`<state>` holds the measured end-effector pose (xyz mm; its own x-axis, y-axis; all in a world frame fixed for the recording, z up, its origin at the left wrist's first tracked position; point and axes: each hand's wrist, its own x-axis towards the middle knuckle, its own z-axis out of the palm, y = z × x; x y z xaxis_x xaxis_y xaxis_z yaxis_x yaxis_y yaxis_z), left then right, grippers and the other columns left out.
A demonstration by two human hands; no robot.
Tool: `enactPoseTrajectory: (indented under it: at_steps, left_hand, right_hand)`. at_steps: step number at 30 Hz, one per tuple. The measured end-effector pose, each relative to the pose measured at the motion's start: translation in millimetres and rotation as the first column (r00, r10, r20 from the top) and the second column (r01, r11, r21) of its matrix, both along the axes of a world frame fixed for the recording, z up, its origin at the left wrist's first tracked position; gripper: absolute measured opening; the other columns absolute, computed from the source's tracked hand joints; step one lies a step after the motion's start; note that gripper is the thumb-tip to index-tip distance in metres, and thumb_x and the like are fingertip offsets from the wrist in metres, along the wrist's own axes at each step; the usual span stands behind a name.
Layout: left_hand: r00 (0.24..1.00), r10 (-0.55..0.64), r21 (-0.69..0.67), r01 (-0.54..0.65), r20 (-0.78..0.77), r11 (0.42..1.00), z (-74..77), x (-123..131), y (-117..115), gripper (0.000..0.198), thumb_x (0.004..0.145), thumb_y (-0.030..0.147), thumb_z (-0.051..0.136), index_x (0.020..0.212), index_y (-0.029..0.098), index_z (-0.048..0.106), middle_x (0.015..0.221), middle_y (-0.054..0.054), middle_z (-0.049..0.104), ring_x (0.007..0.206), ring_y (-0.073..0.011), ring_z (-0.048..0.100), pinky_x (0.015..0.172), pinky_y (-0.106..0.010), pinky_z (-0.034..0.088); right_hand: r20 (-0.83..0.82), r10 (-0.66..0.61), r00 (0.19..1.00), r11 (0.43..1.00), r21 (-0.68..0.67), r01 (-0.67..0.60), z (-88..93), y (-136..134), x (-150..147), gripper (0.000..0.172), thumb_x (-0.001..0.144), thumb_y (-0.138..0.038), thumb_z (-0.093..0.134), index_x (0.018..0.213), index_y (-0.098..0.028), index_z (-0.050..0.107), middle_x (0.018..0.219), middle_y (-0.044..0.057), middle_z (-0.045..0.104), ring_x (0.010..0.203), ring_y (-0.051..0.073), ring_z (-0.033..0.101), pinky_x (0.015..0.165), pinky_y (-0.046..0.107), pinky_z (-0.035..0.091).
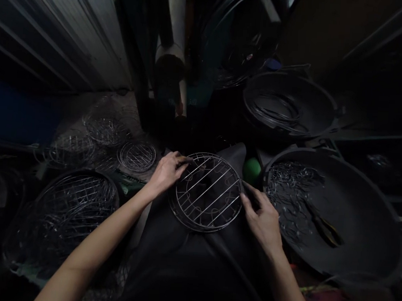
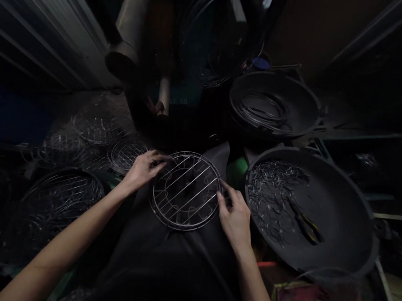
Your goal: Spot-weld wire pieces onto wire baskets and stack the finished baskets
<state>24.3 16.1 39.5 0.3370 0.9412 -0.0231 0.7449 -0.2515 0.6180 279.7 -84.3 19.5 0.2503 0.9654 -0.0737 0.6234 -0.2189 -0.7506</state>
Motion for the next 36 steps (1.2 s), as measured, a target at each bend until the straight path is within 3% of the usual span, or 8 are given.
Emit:
enactPoseTrajectory:
  at_steps: [8,11,14,20,26,29,31,36]
  left_hand:
    - [0.999,0.008,-0.047,-0.007,0.034,0.999,8.4,-1.1,0.0,0.027,0.086,0.025,0.051,0.108,0.022,0.065,0.106,-0.003,0.068,0.098,-0.0200,0.063,0.091,-0.034,0.048]
    - [0.998,0.030,-0.063,-0.026,0.061,0.998,13.2,-1.5,-0.1,0.029,0.085,0.025,0.051,0.110,0.023,0.065,0.107,-0.003,0.067,0.097,-0.0187,0.063,0.088,-0.031,0.049]
    - [0.999,0.008,-0.061,-0.006,0.042,0.998,13.8,-2.5,-3.1,0.031,0.085,0.025,0.050,0.112,0.022,0.065,0.107,-0.003,0.068,0.099,-0.0186,0.063,0.091,-0.030,0.047]
    - [0.996,0.023,-0.120,-0.034,-0.090,0.992,5.4,-6.9,-12.2,0.037,0.086,0.029,0.049,0.121,0.021,0.060,0.108,-0.006,0.067,0.107,-0.0237,0.059,0.098,-0.040,0.044]
    - [0.996,0.027,-0.144,-0.039,-0.085,0.989,3.7,-9.1,-13.4,0.031,0.088,0.029,0.047,0.113,0.021,0.064,0.109,-0.006,0.065,0.119,-0.0262,0.050,0.104,-0.042,0.037]
    - [0.999,0.040,-0.138,-0.040,-0.004,0.990,1.4,-11.5,-10.5,0.033,0.086,0.033,0.053,0.116,0.021,0.058,0.113,-0.005,0.061,0.114,-0.0243,0.051,0.103,-0.039,0.038]
    - [0.997,0.061,-0.141,-0.054,0.042,0.988,-2.3,-13.8,-6.7,0.045,0.082,0.035,0.059,0.124,0.021,0.049,0.118,-0.005,0.057,0.113,-0.0241,0.050,0.101,-0.039,0.039]
    - [0.990,0.026,-0.239,0.008,0.140,0.971,-10.3,-19.3,7.0,0.072,0.073,0.038,0.067,0.135,0.023,0.034,0.131,-0.008,0.046,0.122,-0.0296,0.041,0.103,-0.048,0.033]
  right_hand:
    - [-0.250,-0.126,0.960,0.984,-0.157,0.089,-0.1,-5.8,0.1,0.052,0.077,-0.048,0.058,0.118,-0.016,0.061,0.103,0.008,0.068,0.088,0.022,0.063,0.077,0.035,0.051]
    - [-0.189,-0.115,0.975,0.990,-0.102,0.097,3.5,-1.4,-0.4,0.047,0.080,-0.047,0.055,0.116,-0.018,0.063,0.108,0.008,0.067,0.095,0.023,0.062,0.082,0.036,0.050]
    - [-0.054,-0.028,0.998,0.999,-0.040,0.025,4.4,6.2,1.1,0.042,0.085,-0.042,0.047,0.117,-0.019,0.063,0.110,0.008,0.065,0.100,0.023,0.060,0.088,0.037,0.046]
    - [0.106,0.096,0.990,0.995,-0.041,-0.092,-2.7,16.2,3.3,0.042,0.087,-0.032,0.038,0.120,-0.021,0.062,0.084,0.007,0.057,0.079,0.020,0.060,0.076,0.034,0.049]
    - [0.097,0.115,0.989,0.992,-0.055,-0.110,-3.9,10.7,7.8,0.042,0.086,-0.038,0.041,0.119,-0.024,0.062,0.088,0.006,0.054,0.070,0.018,0.055,0.072,0.032,0.048]
    - [0.036,0.064,0.997,0.990,-0.130,-0.059,-6.2,5.9,11.4,0.048,0.083,-0.045,0.048,0.126,-0.026,0.056,0.093,0.005,0.056,0.060,0.014,0.049,0.066,0.032,0.047]
    - [-0.086,0.008,0.996,0.989,-0.149,-0.021,-10.1,4.8,12.7,0.057,0.079,-0.049,0.055,0.131,-0.026,0.050,0.095,0.004,0.056,0.062,0.014,0.049,0.066,0.031,0.047]
    - [-0.399,-0.131,0.907,0.980,-0.191,0.058,-18.7,8.6,10.9,0.075,0.065,-0.054,0.070,0.128,-0.021,0.045,0.072,-0.002,0.051,0.059,0.012,0.046,0.056,0.025,0.044]
